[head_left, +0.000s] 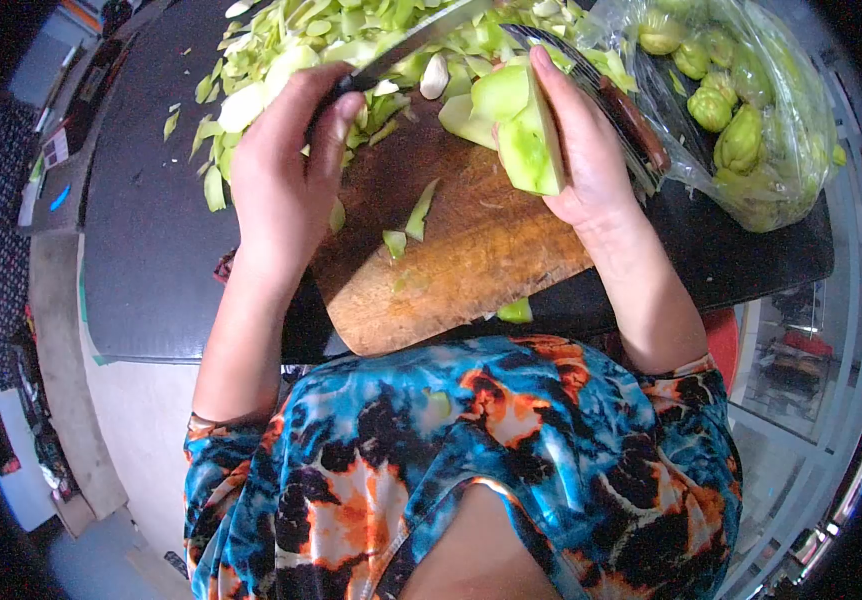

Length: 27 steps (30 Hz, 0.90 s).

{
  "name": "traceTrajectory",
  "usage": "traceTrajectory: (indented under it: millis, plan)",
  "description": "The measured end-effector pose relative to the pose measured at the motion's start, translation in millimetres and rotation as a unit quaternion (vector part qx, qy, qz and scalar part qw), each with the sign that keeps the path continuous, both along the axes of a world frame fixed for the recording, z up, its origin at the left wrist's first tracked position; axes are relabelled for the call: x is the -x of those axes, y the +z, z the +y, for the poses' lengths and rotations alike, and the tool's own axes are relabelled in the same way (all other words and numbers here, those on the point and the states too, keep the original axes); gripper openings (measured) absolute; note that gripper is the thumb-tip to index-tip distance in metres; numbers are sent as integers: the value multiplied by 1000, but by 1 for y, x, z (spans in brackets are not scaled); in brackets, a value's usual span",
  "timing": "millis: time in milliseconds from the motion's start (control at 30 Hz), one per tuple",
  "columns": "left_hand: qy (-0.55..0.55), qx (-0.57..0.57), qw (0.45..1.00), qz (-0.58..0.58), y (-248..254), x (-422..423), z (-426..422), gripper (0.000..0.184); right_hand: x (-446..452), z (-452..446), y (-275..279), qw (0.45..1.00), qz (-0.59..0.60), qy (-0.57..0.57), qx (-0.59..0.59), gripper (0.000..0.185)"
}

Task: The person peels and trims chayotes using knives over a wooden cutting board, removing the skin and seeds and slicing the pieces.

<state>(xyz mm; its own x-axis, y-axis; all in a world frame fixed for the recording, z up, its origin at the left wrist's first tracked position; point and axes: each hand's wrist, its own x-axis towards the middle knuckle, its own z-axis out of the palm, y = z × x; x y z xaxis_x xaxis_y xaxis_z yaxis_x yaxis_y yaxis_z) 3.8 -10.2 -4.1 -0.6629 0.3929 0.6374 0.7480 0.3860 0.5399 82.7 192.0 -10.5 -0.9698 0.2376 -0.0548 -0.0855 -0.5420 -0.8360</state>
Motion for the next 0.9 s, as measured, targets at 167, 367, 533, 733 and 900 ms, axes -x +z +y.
traceTrajectory:
  millis: [167,367,533,733,900]
  plan:
    - [-208,-98,894,-384,6,-15,-8,19,1,4,-7,1000,17,11,25,28]
    - [-165,36,965,-199,11,-20,1,17,3,2,-11,1000,22,2,17,29]
    - [-156,37,974,-162,5,-18,1,17,0,-7,-4,999,5,-35,-3,32]
    - [-187,45,952,-239,-1,-21,2,19,-1,-4,-9,1000,-4,-1,-20,32]
    - [-195,38,951,-238,-3,-27,8,22,2,-7,-12,1000,10,5,-22,29]
